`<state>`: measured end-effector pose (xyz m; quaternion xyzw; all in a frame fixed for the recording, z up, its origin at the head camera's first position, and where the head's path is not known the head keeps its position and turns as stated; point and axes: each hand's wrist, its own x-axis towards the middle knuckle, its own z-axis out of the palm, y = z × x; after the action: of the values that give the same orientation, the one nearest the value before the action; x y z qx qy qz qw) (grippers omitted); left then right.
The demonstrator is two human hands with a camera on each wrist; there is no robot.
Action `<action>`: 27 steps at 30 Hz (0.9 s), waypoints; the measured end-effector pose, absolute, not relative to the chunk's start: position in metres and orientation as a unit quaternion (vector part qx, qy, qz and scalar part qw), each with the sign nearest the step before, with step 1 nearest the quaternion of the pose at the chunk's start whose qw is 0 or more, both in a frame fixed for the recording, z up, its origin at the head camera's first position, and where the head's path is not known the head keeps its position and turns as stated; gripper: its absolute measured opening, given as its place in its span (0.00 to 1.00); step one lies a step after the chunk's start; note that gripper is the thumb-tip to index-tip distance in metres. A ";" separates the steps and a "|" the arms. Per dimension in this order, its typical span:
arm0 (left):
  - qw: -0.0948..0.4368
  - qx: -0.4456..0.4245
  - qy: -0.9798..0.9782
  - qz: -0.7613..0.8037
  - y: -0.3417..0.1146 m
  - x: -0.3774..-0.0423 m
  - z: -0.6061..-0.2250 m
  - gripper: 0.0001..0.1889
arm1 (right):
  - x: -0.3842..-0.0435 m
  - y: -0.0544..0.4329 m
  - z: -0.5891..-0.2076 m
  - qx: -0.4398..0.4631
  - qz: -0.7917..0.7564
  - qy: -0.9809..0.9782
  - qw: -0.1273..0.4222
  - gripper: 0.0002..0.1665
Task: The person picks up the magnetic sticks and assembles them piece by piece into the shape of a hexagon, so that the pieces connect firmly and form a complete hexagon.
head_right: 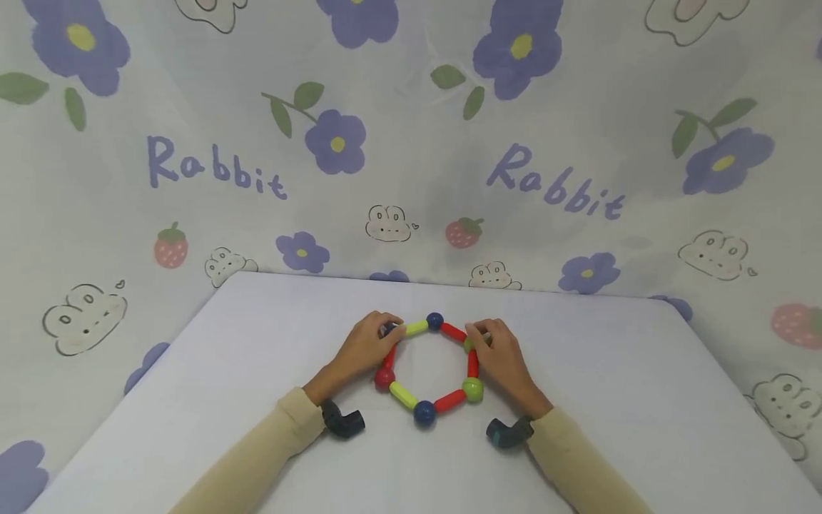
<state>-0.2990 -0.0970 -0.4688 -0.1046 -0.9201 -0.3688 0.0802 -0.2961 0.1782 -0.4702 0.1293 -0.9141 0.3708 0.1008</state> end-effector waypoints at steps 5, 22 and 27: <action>0.058 -0.108 -0.926 -0.356 -0.103 -0.301 -0.478 0.18 | -0.298 0.173 -0.478 0.126 0.359 -0.922 0.064 0.19; 0.079 -0.098 -0.915 -0.383 -0.162 -0.282 -0.477 0.21 | -0.296 0.122 -0.484 0.102 0.415 -0.902 0.069 0.26; 0.036 -0.106 -0.908 -0.403 -0.184 -0.291 -0.470 0.25 | -0.300 0.133 -0.472 0.069 0.453 -0.889 0.017 0.31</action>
<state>-0.2907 -0.1838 -0.4699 -0.1061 -0.9082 -0.4032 0.0362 -0.3001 0.1332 -0.4720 0.0686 -0.8888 0.4528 0.0171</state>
